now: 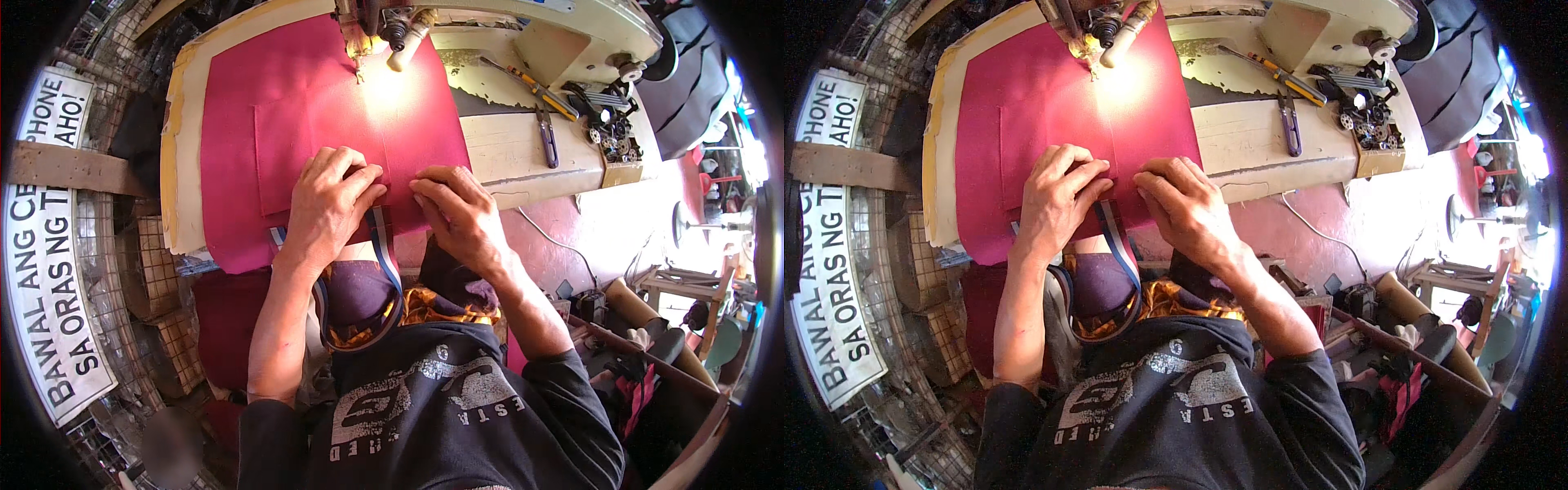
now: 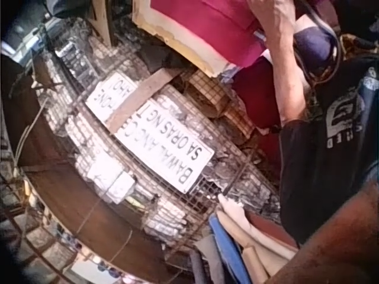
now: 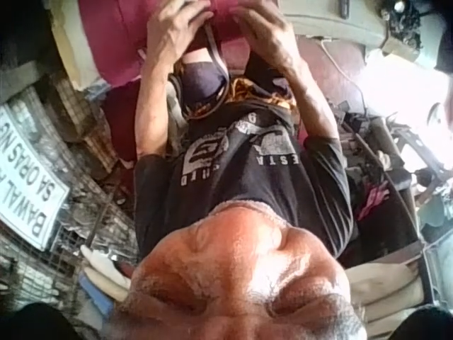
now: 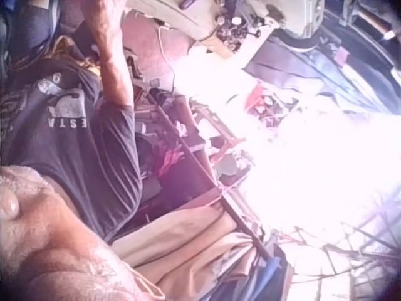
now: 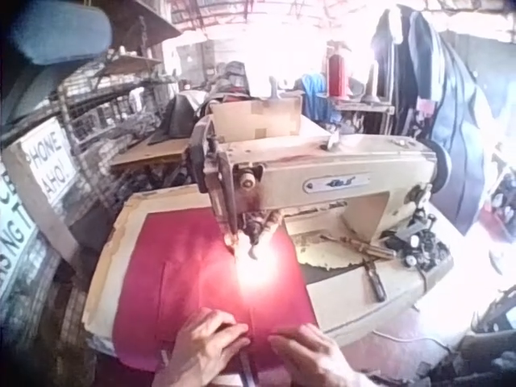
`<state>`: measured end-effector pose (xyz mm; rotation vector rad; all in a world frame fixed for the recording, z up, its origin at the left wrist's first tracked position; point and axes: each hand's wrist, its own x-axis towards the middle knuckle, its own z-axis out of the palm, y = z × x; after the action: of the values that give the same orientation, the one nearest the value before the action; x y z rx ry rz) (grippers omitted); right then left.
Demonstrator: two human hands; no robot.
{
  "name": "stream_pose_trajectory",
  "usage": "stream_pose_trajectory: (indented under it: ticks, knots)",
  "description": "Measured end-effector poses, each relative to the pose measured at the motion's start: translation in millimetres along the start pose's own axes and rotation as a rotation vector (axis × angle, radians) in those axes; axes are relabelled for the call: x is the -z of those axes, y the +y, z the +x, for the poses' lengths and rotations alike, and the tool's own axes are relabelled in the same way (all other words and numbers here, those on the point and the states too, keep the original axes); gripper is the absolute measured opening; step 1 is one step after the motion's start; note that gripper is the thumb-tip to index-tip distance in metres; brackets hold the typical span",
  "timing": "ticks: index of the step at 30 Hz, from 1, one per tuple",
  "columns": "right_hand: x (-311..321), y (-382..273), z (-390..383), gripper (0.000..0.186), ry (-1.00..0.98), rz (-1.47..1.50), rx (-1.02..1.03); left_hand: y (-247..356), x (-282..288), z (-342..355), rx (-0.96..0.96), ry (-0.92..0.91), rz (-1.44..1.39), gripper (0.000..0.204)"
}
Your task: Sewing a small front pocket and handles onto a pink fabric tote bag using an industrial sewing machine.
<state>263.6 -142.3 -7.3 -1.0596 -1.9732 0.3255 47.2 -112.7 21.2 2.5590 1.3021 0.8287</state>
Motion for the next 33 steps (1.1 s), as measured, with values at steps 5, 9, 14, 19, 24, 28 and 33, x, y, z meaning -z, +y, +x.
stream_pose_trajectory:
  ticks: [5,9,14,19,24,28,33]
  knots:
    - [-1.5,-4.6,2.8,0.018,0.055,0.028,-0.052,7.0,4.6,2.4,-0.213,-0.04,0.212,0.03]
    - [8.0,2.5,15.6,0.012,-0.022,0.124,-0.108,1.4,3.1,1.9,-0.196,0.142,0.158,0.038]
    - [-0.2,28.3,86.3,0.015,-0.028,0.172,0.028,-13.7,24.9,7.3,-0.061,0.38,0.08,0.045]
    - [-56.3,101.9,140.0,0.03,-0.082,0.045,0.523,-31.0,39.4,13.7,-0.049,0.408,-0.078,0.047]
    - [-63.3,122.1,153.1,0.033,-0.061,-0.201,0.893,-42.5,43.8,10.5,0.025,0.412,-0.151,0.039]
    - [-71.6,113.8,151.0,0.028,0.038,-0.15,0.839,-46.6,47.7,7.7,0.073,0.367,-0.2,0.033]
    - [-69.1,95.1,143.6,0.015,-0.152,0.159,0.454,-47.5,48.4,7.6,0.057,0.377,-0.184,0.032]
